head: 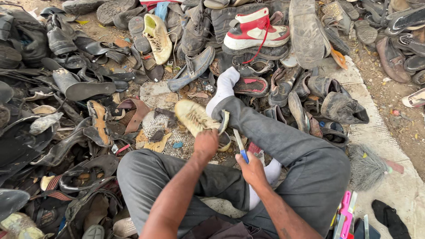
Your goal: The person sits on the ground and uses a small knife to scrape, cut, and remove parts from multiple old shoes, including soles and uppers, one after another.
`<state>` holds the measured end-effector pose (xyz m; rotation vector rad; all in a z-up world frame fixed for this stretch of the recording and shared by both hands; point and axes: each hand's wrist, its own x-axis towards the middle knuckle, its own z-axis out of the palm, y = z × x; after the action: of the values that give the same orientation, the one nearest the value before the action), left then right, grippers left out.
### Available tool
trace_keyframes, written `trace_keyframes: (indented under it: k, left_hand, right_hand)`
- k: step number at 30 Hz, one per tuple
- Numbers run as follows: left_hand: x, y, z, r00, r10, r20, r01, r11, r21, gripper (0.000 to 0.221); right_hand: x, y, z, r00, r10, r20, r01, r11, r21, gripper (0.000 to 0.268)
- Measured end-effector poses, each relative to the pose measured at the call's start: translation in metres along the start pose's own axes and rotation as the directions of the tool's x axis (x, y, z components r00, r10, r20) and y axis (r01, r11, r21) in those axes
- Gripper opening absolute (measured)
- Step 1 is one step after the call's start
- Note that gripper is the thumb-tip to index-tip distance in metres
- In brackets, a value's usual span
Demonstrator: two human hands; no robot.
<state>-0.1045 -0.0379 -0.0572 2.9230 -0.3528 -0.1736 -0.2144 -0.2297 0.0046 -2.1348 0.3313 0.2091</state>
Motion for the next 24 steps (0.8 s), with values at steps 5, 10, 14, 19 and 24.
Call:
trace_keyframes:
  k: [5,10,14,19,24]
  left_hand:
    - [0.019,0.033,0.029,0.963,-0.262,-0.060,0.250,0.956,-0.152,0.022]
    - [0.046,0.026,0.007,0.864,-0.501,0.047,0.472,0.775,-0.421,0.028]
    - [0.048,0.012,0.002,0.899,-0.436,0.030,0.423,0.851,-0.311,0.030]
    - [0.032,-0.010,0.005,0.961,-0.211,-0.179,0.078,0.827,-0.556,0.043]
    - [0.031,-0.004,0.015,0.889,-0.447,-0.102,0.178,0.541,-0.822,0.044]
  right_hand:
    - [-0.002,-0.018,-0.006,1.000,0.025,0.006,-0.026,0.974,0.227,0.034]
    - [-0.008,-0.010,-0.011,0.994,0.095,0.059,-0.110,0.935,0.337,0.029]
    - [0.001,0.010,-0.010,1.000,-0.006,0.005,0.005,0.979,0.206,0.028]
    - [0.025,0.031,0.007,0.996,0.018,0.084,-0.028,0.992,0.121,0.027]
    - [0.060,0.014,0.030,0.999,-0.032,0.042,0.033,0.999,-0.023,0.031]
